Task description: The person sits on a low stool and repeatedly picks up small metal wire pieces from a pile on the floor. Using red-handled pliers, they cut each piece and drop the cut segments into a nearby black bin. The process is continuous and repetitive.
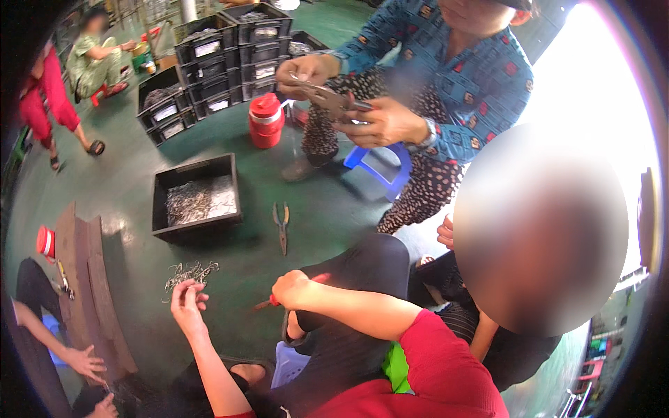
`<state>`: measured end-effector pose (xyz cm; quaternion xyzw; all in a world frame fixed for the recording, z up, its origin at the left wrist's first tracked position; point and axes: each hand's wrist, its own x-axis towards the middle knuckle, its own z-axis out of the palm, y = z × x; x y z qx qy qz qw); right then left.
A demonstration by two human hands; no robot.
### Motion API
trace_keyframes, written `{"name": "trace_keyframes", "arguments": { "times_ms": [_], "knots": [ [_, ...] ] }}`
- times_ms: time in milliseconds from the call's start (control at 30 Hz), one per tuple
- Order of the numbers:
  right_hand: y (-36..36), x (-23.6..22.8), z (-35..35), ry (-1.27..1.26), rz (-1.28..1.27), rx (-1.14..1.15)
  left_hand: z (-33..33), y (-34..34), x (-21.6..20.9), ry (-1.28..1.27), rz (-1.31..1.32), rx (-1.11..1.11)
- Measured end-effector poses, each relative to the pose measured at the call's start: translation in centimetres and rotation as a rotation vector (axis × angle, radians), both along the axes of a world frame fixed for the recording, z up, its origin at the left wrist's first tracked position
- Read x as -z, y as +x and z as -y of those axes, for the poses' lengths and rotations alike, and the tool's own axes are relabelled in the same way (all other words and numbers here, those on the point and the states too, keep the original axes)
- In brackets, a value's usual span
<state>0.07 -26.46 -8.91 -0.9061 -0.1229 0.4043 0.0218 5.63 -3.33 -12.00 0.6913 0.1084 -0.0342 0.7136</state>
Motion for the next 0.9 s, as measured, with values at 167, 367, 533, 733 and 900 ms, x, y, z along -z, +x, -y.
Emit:
{"name": "trace_keyframes", "arguments": {
  "times_ms": [167, 367, 533, 733, 900],
  "knots": [
    [0.2, 1.0, -0.3, 0.071, 0.070, 0.002, 0.2, -0.5, -1.3, -0.225, -0.057, 0.082],
    [0.7, -1.4, -0.3, 0.102, 0.034, -0.057, -0.2, -0.3, -0.6, -0.030, -0.049, 0.077],
    [2.0, -5.9, 2.1, 0.234, 0.059, -0.080, -0.7, -0.4, -0.7, -0.002, -0.063, 0.084],
    [3.4, -6.6, 3.5, 0.325, 0.059, -0.030, -0.4, -0.4, 0.1, 0.000, -0.090, 0.121],
    [2.7, -5.3, 3.4, 0.152, -0.002, -0.066, -0.6, 0.0, 0.8, -0.065, -0.119, 0.105]
  ]
}}
